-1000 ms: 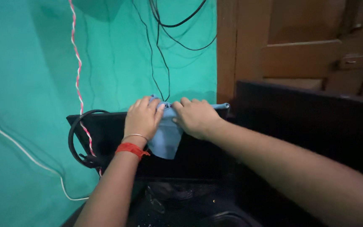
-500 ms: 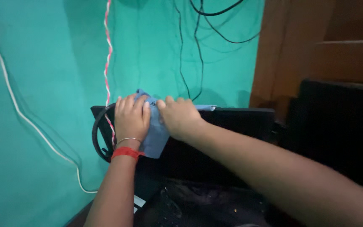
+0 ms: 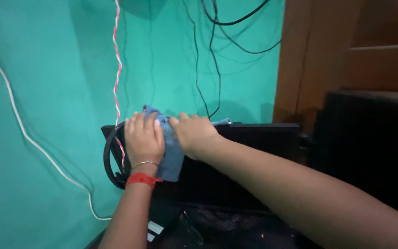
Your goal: The person wipes two computer monitors, a keyboard, a mouse, and the desk surface using a cloth.
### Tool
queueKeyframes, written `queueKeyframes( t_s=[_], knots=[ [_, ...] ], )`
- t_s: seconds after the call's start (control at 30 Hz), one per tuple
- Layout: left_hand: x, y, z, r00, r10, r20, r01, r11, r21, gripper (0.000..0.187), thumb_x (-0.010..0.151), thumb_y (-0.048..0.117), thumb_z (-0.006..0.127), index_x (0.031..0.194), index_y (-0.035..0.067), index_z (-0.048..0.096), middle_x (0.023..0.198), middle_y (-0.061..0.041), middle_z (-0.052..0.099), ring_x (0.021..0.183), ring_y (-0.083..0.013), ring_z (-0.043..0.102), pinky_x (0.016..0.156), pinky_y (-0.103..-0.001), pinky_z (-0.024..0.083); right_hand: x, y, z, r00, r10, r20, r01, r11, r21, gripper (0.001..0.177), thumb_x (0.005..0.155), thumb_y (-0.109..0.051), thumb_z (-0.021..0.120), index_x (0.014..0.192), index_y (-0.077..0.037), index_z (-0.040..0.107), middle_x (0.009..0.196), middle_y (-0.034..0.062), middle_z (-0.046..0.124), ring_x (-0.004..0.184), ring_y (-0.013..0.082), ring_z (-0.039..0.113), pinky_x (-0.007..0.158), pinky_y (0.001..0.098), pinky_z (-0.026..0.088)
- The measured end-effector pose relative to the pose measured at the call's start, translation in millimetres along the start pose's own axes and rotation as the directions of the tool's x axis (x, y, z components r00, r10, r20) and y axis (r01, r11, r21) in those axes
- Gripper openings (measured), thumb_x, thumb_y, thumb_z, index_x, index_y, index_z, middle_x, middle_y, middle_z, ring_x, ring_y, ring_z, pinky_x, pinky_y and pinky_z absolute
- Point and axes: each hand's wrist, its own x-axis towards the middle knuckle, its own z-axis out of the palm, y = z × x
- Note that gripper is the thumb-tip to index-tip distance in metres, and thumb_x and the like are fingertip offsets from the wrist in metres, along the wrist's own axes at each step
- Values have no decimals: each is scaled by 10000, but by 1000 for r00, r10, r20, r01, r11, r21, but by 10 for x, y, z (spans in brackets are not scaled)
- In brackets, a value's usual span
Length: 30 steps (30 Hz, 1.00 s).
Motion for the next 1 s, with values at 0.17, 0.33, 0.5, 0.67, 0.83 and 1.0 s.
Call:
queueKeyframes(
  t_s=[0.17, 0.33, 0.5, 0.67, 0.83, 1.0],
  knots=[
    [1, 630, -123, 1000, 12, 17, -12, 1000, -3, 389, 1024, 292, 532, 1294, 41, 657, 1390, -215, 617, 1307, -418, 529, 1151, -539, 352, -410, 316, -245, 998, 50, 43, -46, 995, -84, 469, 930, -171, 583, 1381, -102, 474, 1284, 166, 575, 1134, 376, 632, 883, 505, 537],
    [20, 1201, -323, 984, 154, 89, -152, 988, -37, 512, 904, 372, 623, 1298, 45, 632, 1332, -193, 598, 1207, -409, 534, 984, -553, 436, -881, 712, -607, 969, 149, 198, -119, 981, -156, 547, 916, -149, 602, 1438, -129, 439, 1327, 181, 552, 1159, 382, 630, 927, 490, 538],
    [329, 1598, -496, 950, 165, 265, -147, 985, -87, 219, 873, 71, 650, 1089, 106, 650, 1237, -62, 624, 1143, -323, 595, 895, -431, 549, -1082, 1070, -1166, 965, 126, 230, -35, 931, -363, 451, 937, -87, 560, 1384, -149, 567, 1357, 135, 599, 1186, 338, 653, 926, 461, 582],
    [708, 2161, -912, 993, 114, 41, -94, 938, -333, 185, 859, 18, 679, 1024, 80, 621, 1144, -75, 605, 1087, -325, 608, 908, -439, 543, -1480, 1268, -2020, 983, 183, -29, -184, 935, -305, 514, 935, -44, 527, 1424, -197, 557, 1287, 183, 643, 1125, 357, 664, 930, 489, 543],
    [902, 2940, -1233, 989, -116, 86, 143, 871, -470, 229, 812, 3, 623, 1033, 58, 592, 1054, -142, 570, 1004, -373, 614, 821, -486, 522, -2037, 1372, -2756, 928, 361, -90, -352, 775, -524, 446, 878, -209, 625, 1324, -185, 642, 1049, 130, 742, 893, 315, 741, 723, 464, 622],
    [1031, 3300, -1107, 906, -202, 372, 380, 774, -507, 219, 885, -7, 569, 1064, 113, 605, 1124, -138, 590, 985, -396, 651, 826, -497, 532, -2553, 1638, -3192, 788, 612, -69, -549, 647, -529, 336, 1097, -292, 434, 1357, -144, 587, 970, 191, 721, 898, 316, 768, 796, 439, 655]
  ],
)
